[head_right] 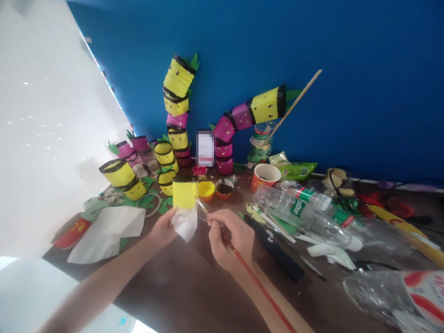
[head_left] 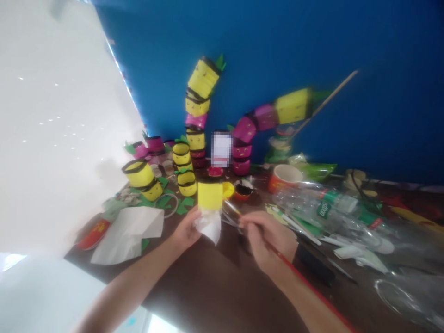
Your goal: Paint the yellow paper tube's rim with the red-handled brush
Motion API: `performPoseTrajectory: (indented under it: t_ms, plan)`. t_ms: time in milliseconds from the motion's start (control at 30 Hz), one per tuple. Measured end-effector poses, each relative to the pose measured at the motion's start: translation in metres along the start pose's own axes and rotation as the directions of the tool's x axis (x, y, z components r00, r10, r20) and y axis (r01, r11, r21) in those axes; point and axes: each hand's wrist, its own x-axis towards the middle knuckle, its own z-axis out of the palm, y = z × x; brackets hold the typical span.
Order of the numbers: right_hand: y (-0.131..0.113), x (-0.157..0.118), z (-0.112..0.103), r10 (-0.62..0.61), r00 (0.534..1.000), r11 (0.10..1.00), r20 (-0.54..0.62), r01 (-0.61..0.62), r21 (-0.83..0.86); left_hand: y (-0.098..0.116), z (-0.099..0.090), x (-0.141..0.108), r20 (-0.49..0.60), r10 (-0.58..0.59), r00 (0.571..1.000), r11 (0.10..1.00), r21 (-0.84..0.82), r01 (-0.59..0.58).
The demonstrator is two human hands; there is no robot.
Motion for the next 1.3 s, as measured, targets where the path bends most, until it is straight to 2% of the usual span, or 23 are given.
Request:
performPoseTrajectory:
  t_ms: [133, 233, 300, 433, 500, 633, 767, 867, 1000, 1133, 1300]
  plan:
    - [0.0, 0.0, 0.002, 0.047, 0.998, 0.999, 0.032, -0.046, -0.012, 0.002, 0.005, -0.002, 0.0, -0.035, 0.999, 0.999, -0.025, 0.035]
    - [0.0, -0.002, 0.0, 0.002, 0.997, 1.0, 0.079, -0.003, 0.009, 0.003, 0.007, -0.002, -0.044, -0.061, 0.997, 0.997, -0.06, 0.058]
    - [-0.001, -0.003, -0.002, -0.025, 0.998, 1.0, 0.058, 0.024, 0.021, 0.003, 0.007, -0.003, -0.062, -0.078, 0.995, 0.994, -0.081, 0.073]
    - [-0.003, -0.001, 0.0, 0.009, 1.0, 1.0, 0.0, -0.009, 0.003, 0.004, 0.007, -0.004, -0.07, -0.097, 0.993, 0.991, -0.095, 0.091]
    - [-0.002, 0.0, 0.002, 0.015, 1.0, 1.0, 0.012, -0.015, -0.005, 0.004, 0.009, -0.004, -0.066, -0.096, 0.993, 0.991, -0.098, 0.089]
    - [0.0, -0.001, 0.002, 0.0, 0.994, 1.0, 0.106, 0.001, -0.01, 0.004, 0.012, -0.004, -0.09, -0.097, 0.991, 0.99, -0.107, 0.087]
    - [-0.003, -0.001, -0.001, -0.022, 0.998, 0.999, 0.067, 0.02, 0.025, 0.003, 0.008, -0.003, -0.134, -0.044, 0.99, 0.998, -0.049, 0.038]
    - [-0.007, 0.0, 0.0, 0.023, 0.997, 0.999, 0.075, -0.021, -0.027, 0.004, 0.005, -0.004, -0.153, 0.013, 0.988, 1.0, -0.004, -0.013]
    - [-0.009, 0.0, 0.001, 0.045, 0.987, 0.999, 0.154, -0.045, -0.004, 0.005, 0.009, -0.005, -0.125, -0.033, 0.992, 0.999, -0.039, 0.028]
    - [-0.006, -0.001, -0.002, 0.01, 0.996, 0.998, 0.087, -0.016, 0.061, 0.006, 0.014, -0.003, -0.122, -0.052, 0.991, 0.998, -0.04, 0.048]
    - [-0.003, -0.001, 0.0, 0.025, 0.999, 0.999, 0.025, -0.025, 0.039, 0.006, 0.016, 0.0, -0.15, -0.016, 0.988, 0.999, -0.043, 0.01]
